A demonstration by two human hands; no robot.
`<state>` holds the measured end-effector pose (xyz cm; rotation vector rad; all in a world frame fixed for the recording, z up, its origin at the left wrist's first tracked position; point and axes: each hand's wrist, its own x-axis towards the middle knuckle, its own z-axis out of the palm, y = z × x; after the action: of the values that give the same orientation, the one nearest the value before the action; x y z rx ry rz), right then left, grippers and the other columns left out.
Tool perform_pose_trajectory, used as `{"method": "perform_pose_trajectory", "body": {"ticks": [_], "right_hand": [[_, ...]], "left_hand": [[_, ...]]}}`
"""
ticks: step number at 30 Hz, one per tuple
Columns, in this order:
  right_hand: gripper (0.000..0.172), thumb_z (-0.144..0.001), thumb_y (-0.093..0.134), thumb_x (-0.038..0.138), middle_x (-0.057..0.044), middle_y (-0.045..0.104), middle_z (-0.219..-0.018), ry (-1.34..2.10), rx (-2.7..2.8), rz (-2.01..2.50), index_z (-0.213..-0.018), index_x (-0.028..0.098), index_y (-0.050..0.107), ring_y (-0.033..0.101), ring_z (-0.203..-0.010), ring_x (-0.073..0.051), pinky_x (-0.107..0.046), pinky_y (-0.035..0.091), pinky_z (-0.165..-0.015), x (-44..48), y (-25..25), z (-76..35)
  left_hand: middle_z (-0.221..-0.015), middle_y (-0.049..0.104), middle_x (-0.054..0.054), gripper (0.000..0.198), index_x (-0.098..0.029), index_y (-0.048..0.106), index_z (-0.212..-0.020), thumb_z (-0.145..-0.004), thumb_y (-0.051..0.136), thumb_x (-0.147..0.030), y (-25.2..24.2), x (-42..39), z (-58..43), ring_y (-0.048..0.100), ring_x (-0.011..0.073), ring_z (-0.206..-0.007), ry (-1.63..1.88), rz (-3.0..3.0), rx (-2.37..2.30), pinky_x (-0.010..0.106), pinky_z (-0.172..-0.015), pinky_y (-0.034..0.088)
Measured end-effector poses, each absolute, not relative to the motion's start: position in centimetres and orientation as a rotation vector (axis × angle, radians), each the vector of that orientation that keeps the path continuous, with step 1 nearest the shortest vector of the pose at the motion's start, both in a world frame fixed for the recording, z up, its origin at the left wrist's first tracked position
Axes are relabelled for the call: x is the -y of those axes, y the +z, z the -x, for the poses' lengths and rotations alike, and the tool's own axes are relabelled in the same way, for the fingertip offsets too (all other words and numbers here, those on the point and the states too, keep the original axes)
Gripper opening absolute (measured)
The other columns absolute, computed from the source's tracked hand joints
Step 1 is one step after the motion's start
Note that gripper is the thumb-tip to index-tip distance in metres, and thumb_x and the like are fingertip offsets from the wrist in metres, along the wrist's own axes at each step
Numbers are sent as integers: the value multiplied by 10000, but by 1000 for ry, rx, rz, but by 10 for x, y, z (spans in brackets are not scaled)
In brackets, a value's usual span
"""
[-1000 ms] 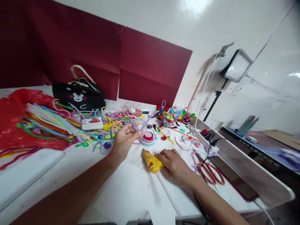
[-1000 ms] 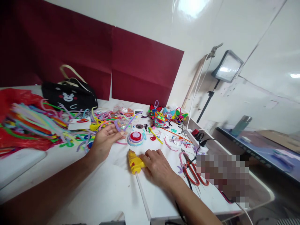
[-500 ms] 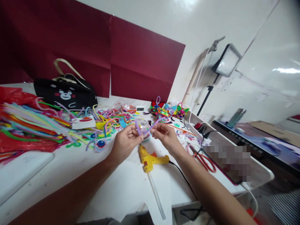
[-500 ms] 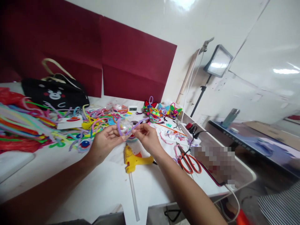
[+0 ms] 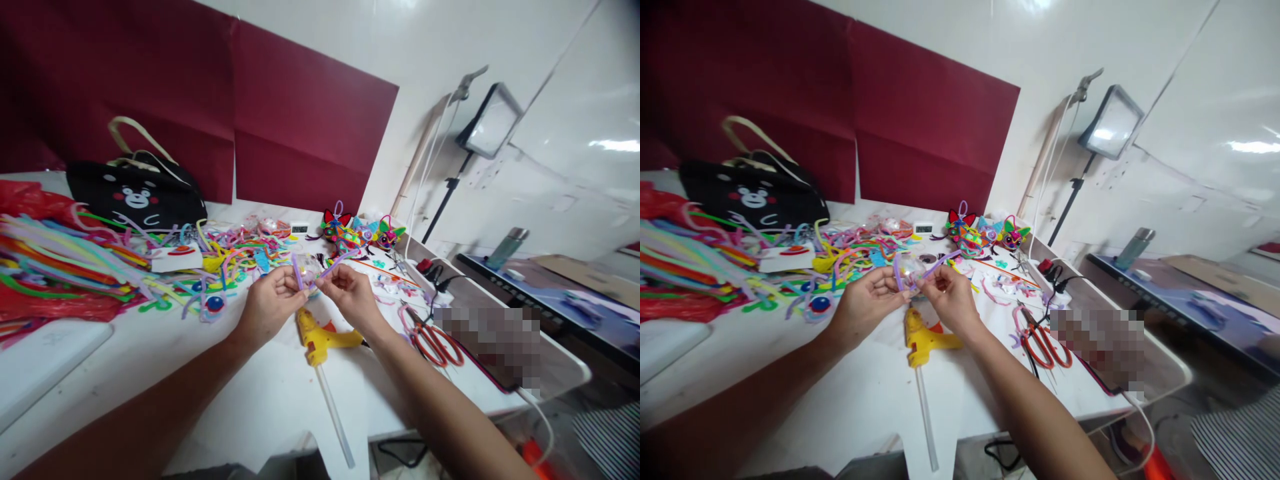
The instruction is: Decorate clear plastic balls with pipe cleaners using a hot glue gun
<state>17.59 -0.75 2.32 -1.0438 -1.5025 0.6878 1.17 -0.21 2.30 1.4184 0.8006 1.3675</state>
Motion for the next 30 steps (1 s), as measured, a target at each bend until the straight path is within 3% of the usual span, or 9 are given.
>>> {"method": "perform_pose_trajectory", "body": {"ticks": [9,30], "right_hand": [[208,-852,649,341,4,591,-685,328,1708,1095,-717,203,574,541,-649,-143,-266,443,-642,12,29,-176],[83,-895,608,146,-58,669,-797,-223,2072,1348,-823,180,628,609,-708,-192,-284,415,-659,16,44,-171]], "left_hand": [[-704,693,4,326,-161,676,-886,-603,819,-238,22,3,-11,674,161,-682,1344,-1411,-820,265,-674,540],[-625,648,-36,303,-180,670,-811,-552,825,-196,19,1,-13,633,139,-619,1345,-1385,-856,238,-622,518]]}}
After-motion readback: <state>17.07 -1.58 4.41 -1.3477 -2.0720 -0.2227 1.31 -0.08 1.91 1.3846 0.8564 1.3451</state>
